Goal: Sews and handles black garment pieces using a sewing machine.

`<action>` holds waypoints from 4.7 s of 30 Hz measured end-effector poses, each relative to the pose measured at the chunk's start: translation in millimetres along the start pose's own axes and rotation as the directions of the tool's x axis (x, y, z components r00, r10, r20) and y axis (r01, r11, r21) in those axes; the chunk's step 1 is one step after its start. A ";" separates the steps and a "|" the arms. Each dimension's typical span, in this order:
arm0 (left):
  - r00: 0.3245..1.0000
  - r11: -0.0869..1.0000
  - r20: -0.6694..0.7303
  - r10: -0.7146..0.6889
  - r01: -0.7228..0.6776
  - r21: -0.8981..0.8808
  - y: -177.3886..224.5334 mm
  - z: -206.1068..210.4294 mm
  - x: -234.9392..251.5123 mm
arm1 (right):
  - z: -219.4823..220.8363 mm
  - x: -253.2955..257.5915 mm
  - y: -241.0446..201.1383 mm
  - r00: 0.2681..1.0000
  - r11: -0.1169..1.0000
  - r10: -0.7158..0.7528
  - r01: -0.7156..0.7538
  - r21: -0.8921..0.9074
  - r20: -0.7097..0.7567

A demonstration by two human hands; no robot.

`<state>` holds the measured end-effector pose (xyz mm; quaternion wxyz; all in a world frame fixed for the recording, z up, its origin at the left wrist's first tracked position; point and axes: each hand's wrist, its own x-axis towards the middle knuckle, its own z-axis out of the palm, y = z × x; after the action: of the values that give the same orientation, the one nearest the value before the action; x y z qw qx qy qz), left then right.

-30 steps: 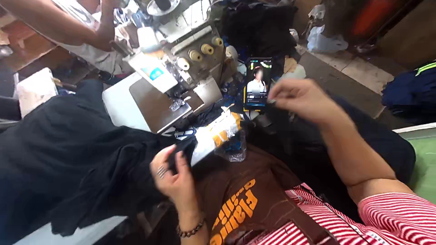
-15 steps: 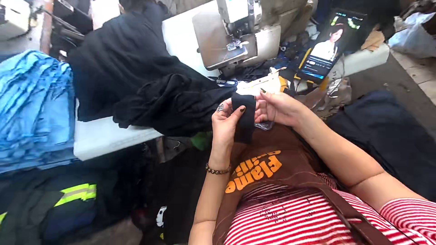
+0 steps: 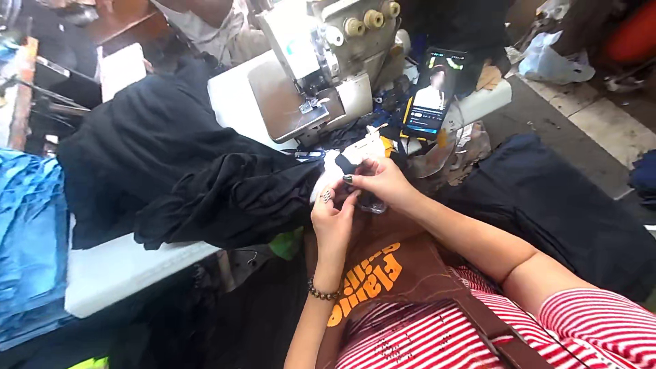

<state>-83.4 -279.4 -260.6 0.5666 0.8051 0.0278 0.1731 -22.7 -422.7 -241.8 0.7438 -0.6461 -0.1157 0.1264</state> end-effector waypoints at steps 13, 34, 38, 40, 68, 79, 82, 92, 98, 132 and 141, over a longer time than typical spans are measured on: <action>0.981 0.967 -0.101 -0.164 0.140 -0.214 -3.7 -6.3 6.1 | 1.5 -4.5 2.5 0.956 0.787 -0.268 0.287 -0.546 0.117; 0.694 0.326 0.719 0.034 0.673 -0.664 8.6 -52.1 19.1 | -26.2 4.8 -33.5 0.847 0.690 0.135 -0.453 0.565 0.514; 0.375 0.990 0.916 0.141 -0.034 -0.138 34.6 -71.7 42.7 | -31.1 -1.5 -81.5 0.618 0.858 -0.280 -0.182 0.480 0.735; 0.591 0.840 0.803 0.071 -0.470 0.272 50.1 -83.7 52.7 | -38.9 -6.1 -97.1 0.519 0.956 -0.212 0.285 0.066 0.828; 0.768 0.448 0.369 0.523 -0.616 0.648 -2.2 -87.4 32.0 | -43.3 -1.9 -12.4 0.944 0.537 -0.067 0.307 -0.786 0.323; 0.725 0.325 0.304 0.618 -0.588 0.741 -1.3 -90.8 30.8 | -36.1 -6.9 -18.7 0.918 0.565 -0.110 0.373 -0.736 0.381; 0.843 0.653 0.301 0.446 -0.536 0.535 15.5 -97.7 28.9 | -38.0 -2.5 -18.1 0.905 0.773 -0.108 0.337 -0.537 0.411; 0.793 0.593 0.549 -0.264 0.583 -0.556 22.2 -136.9 28.8 | 12.8 37.9 2.9 0.748 0.868 0.045 -0.357 0.345 0.662; 0.973 0.896 0.231 -0.004 -0.099 0.433 27.9 -182.2 63.6 | 49.4 110.7 3.6 0.850 0.987 0.034 0.052 -0.149 0.526; 0.627 0.340 0.278 0.728 -0.681 0.649 23.1 -184.3 39.9 | 59.5 69.0 -18.7 0.500 0.281 -0.781 0.817 -0.503 0.375; 0.851 0.516 0.097 0.515 -0.399 0.758 31.4 -161.1 81.4 | 53.8 78.8 -8.2 0.745 0.526 -0.616 0.632 -0.569 0.258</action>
<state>-61.7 -125.5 -163.5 0.1097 0.9293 -0.0762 0.3444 33.8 -347.1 -225.5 0.4797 -0.7674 -0.3828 -0.1855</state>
